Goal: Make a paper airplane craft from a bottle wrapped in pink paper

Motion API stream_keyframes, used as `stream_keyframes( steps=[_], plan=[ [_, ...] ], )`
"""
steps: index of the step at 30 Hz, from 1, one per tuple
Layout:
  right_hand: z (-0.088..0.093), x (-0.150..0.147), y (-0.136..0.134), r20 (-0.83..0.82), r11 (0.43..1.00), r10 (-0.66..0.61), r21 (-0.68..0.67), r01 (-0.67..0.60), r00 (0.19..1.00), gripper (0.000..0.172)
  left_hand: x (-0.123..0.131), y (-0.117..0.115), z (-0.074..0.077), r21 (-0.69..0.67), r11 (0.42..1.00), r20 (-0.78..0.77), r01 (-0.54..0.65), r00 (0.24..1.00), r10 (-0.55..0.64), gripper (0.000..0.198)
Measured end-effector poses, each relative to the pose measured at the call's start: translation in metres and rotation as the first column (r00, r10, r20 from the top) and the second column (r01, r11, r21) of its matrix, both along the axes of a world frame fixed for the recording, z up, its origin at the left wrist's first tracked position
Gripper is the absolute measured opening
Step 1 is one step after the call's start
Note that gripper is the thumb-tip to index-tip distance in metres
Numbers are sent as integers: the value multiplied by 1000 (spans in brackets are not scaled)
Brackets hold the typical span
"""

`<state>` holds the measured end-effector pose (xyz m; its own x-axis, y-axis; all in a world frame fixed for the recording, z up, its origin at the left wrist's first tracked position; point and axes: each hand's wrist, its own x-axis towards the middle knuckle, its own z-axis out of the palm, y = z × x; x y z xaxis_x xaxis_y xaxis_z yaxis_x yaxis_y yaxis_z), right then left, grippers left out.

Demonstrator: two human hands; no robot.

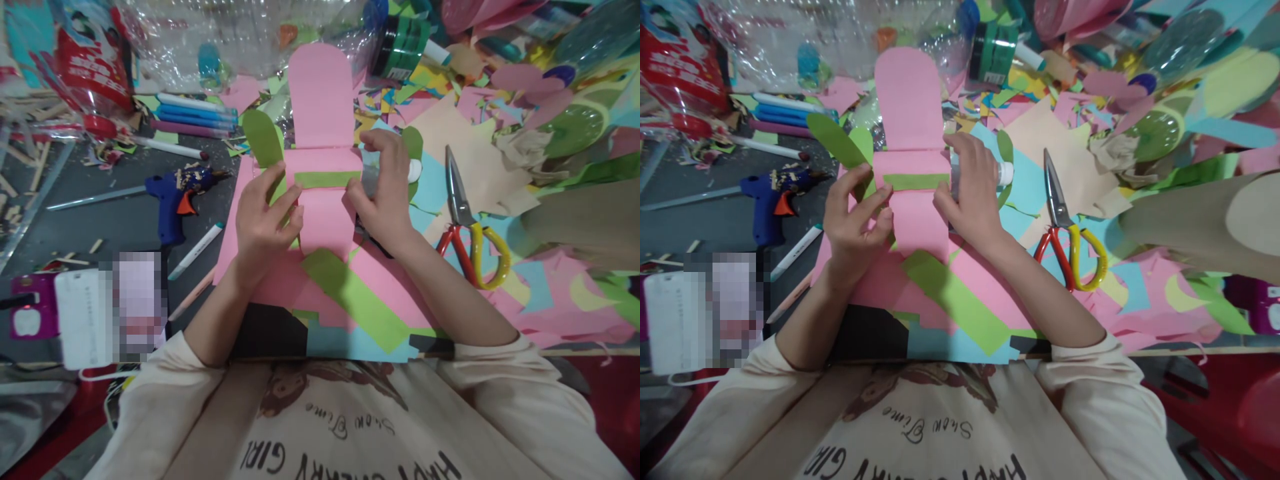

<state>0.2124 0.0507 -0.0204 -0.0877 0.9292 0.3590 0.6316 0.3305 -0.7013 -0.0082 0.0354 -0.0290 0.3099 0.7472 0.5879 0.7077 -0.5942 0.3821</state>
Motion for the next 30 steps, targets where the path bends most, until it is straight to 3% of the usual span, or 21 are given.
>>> stream_keyframes(
  steps=[4, 12, 16, 22, 30],
  plan=[
    [0, -1, 0, 0, 1000, -12, 0, 12, 1000, 35, -1, -2, 1, -129, 991, 24, -15, 1000, 19, 38],
    [0, -2, 0, 16, 1000, 13, -1, -13, 1000, 45, 4, 2, 7, -287, 958, -54, -5, 998, -11, 43],
    [-1, -2, -1, 9, 999, 27, 18, -27, 1000, 42, 5, -2, 12, -236, 970, -101, -52, 994, 29, 35],
    [-3, -9, -3, 2, 1000, -17, 6, 17, 1000, 47, 14, -6, 5, -245, 969, -107, -21, 994, -6, 49],
    [1, -2, -1, 0, 1000, 1, 5, -1, 1000, 40, 9, -6, 11, -112, 993, -63, -39, 997, 32, 32]
  ],
)
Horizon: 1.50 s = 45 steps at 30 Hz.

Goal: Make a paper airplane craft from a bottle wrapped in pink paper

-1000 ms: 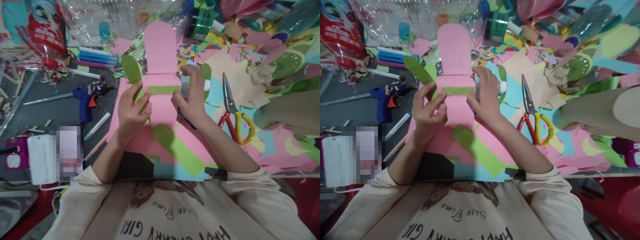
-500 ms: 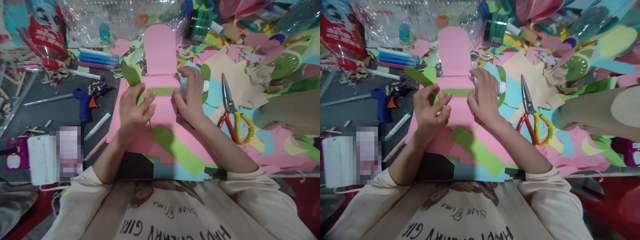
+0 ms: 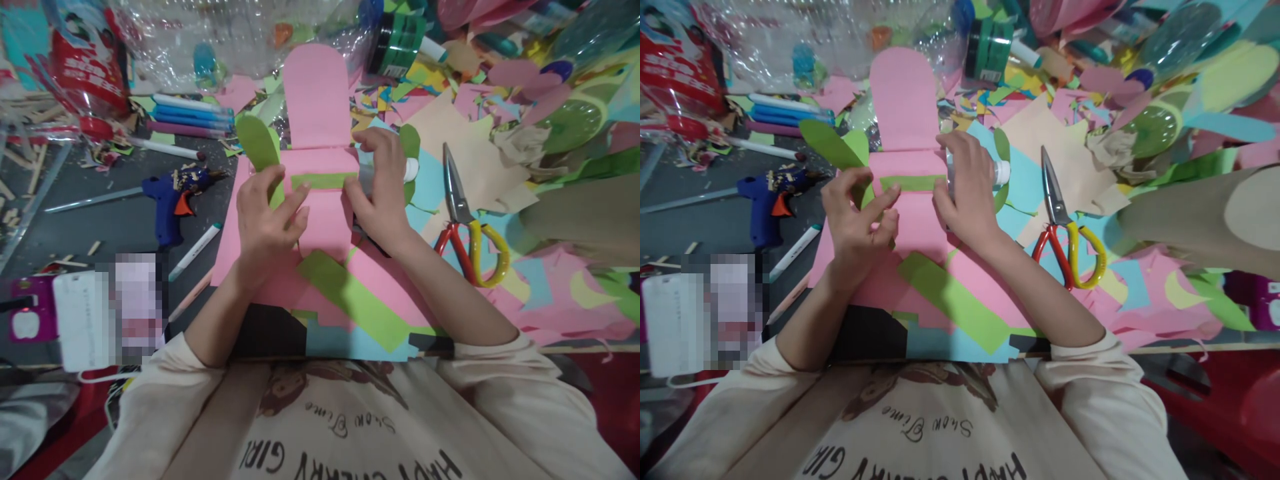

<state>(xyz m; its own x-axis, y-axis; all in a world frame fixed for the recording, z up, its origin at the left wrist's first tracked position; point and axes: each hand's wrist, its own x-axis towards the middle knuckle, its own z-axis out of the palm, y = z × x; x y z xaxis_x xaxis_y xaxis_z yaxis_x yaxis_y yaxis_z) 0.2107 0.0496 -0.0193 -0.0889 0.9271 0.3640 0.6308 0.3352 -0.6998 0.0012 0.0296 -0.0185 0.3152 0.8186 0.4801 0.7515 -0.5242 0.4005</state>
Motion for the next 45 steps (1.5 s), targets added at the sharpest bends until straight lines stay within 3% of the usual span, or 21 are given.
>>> stream_keyframes(
  steps=[5, 7, 11, 17, 22, 29, 34, 38, 45],
  plan=[
    [-2, -5, -1, 9, 1000, -21, -6, 21, 1000, 43, 5, -3, 2, 184, 983, -60, 27, 998, -16, 37],
    [-2, -6, -1, 11, 1000, -12, -10, 12, 1000, 45, 7, -3, 0, 134, 991, -95, 8, 995, 5, 39],
    [1, 0, 2, 17, 1000, 20, -8, -20, 1000, 41, 6, 1, -4, -38, 999, -22, -36, 999, 35, 34],
    [5, 3, 1, 9, 1000, 23, 8, -23, 1000, 31, 0, -1, -2, 25, 1000, -32, 19, 999, -18, 34],
    [2, -5, 0, 13, 999, -37, -11, 37, 999, 46, 4, -4, 3, -103, 994, -41, 30, 999, -34, 37],
    [4, 2, 4, -18, 1000, 12, -26, -13, 1000, 33, -7, 1, 3, 153, 983, -57, 98, 994, -90, 33],
    [4, -3, 3, 5, 999, -44, 19, 43, 999, 34, -1, -6, 7, 67, 978, -57, 196, 980, -192, 44],
    [10, -11, 0, 92, 994, -109, 15, 108, 990, 43, 6, -9, 7, -49, 983, -48, 177, 983, -179, 50],
    [14, -3, 1, 50, 999, 8, -47, -5, 999, 39, 3, -5, 2, 54, 988, -2, 142, 990, -142, 47]
  ],
)
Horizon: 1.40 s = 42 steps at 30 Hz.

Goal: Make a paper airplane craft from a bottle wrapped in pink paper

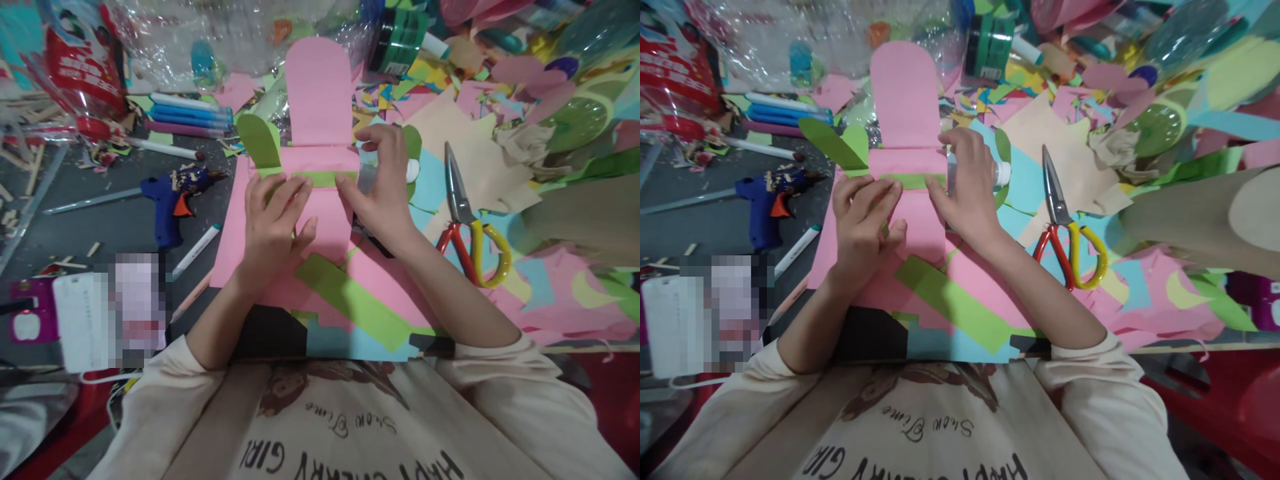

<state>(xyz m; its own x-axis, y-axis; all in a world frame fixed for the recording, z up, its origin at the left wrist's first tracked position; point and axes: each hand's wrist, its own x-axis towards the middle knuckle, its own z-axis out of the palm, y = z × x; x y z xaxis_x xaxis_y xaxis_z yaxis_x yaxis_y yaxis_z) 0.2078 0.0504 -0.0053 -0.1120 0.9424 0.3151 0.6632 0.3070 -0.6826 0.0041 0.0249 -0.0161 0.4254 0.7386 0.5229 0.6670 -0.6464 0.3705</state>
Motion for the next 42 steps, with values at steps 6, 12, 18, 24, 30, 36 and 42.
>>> stream_keyframes(
  steps=[6, 12, 18, 24, 30, 36, 42],
  plan=[
    [1, 6, 0, 35, 999, 28, -28, -27, 999, 36, 2, 1, -6, 6, 998, 19, -69, 997, 69, 36],
    [15, 4, -4, 98, 998, -36, -48, 41, 995, 39, -1, 3, 20, 118, 993, 70, -3, 998, -5, 29],
    [41, 25, -20, 161, 991, -127, 55, 119, 979, 33, -34, -16, 68, -113, 955, -186, -274, 950, 250, 23],
    [30, 38, -76, 337, 981, 5, -182, 60, 941, 28, -71, -38, 59, -334, 672, -629, -661, 687, 363, 35],
    [8, 49, -102, 462, 981, -89, -112, 157, 883, 26, -85, -36, 49, -349, 659, -577, -667, 706, 410, 20],
    [19, 39, -126, 478, 999, 17, -35, -1, 878, 26, -73, -35, 58, -242, 704, -554, -668, 691, 465, 24],
    [9, 17, -152, 446, 954, 239, -276, -122, 863, 29, -46, -37, 61, -180, 934, -158, -307, 947, 281, 10]
  ],
)
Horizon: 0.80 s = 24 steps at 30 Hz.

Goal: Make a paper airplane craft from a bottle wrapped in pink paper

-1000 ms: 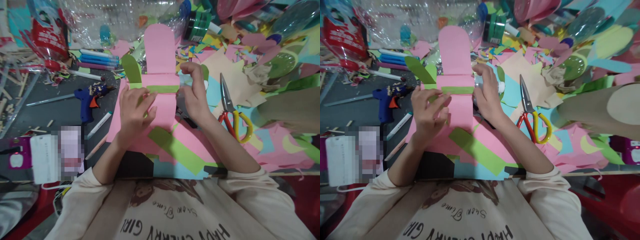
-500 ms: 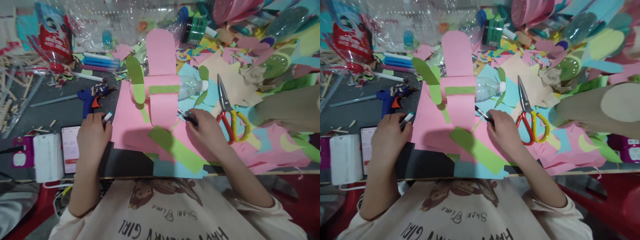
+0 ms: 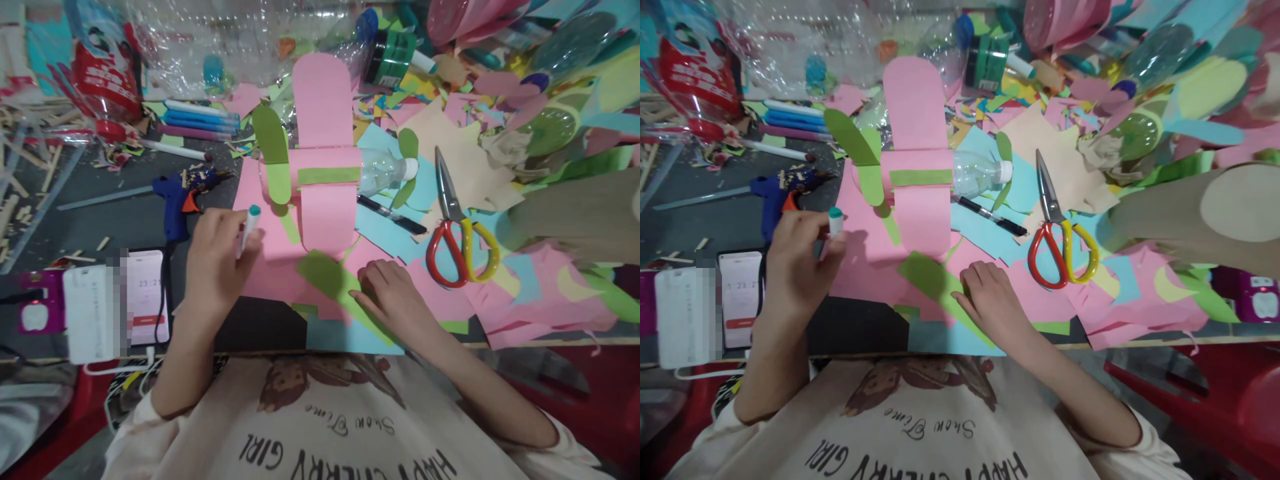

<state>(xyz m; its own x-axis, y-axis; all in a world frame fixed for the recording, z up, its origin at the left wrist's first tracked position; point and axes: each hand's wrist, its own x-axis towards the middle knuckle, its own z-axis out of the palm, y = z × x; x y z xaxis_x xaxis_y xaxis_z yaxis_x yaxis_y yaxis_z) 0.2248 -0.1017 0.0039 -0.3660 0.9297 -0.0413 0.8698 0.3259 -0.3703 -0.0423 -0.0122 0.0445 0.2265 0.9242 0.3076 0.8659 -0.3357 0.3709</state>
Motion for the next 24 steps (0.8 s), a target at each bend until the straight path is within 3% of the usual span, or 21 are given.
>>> stream_keyframes(
  steps=[2, 4, 7, 9, 12, 18, 24],
  plan=[
    [-1, 1, -1, -25, 1000, -20, -15, 19, 1000, 26, 11, 2, 0, 49, 996, 191, 78, 978, -86, 2],
    [0, 4, -1, -22, 999, -30, 15, 30, 999, 29, 23, 6, 0, 15, 997, 411, 82, 908, -81, 5],
    [2, 4, -3, 22, 999, -6, 34, 6, 1000, 39, 41, 14, -8, -88, 992, 737, 87, 676, 6, 10],
    [3, 3, -4, 25, 1000, 13, -1, -13, 1000, 40, 51, 18, -16, -176, 978, 833, 113, 546, 87, 14],
    [4, 1, -7, 7, 998, 28, -58, -28, 1000, 37, 59, 22, -30, -244, 948, 887, 203, 442, 134, 20],
    [3, -3, -15, 66, 999, -29, 39, 27, 997, 51, 58, 20, -44, -293, 936, 895, 194, 399, 198, 22],
    [11, -3, -10, -6, 989, 16, -148, -17, 1000, 18, 55, 18, -53, -332, 930, 864, 158, 447, 233, 19]
  ],
)
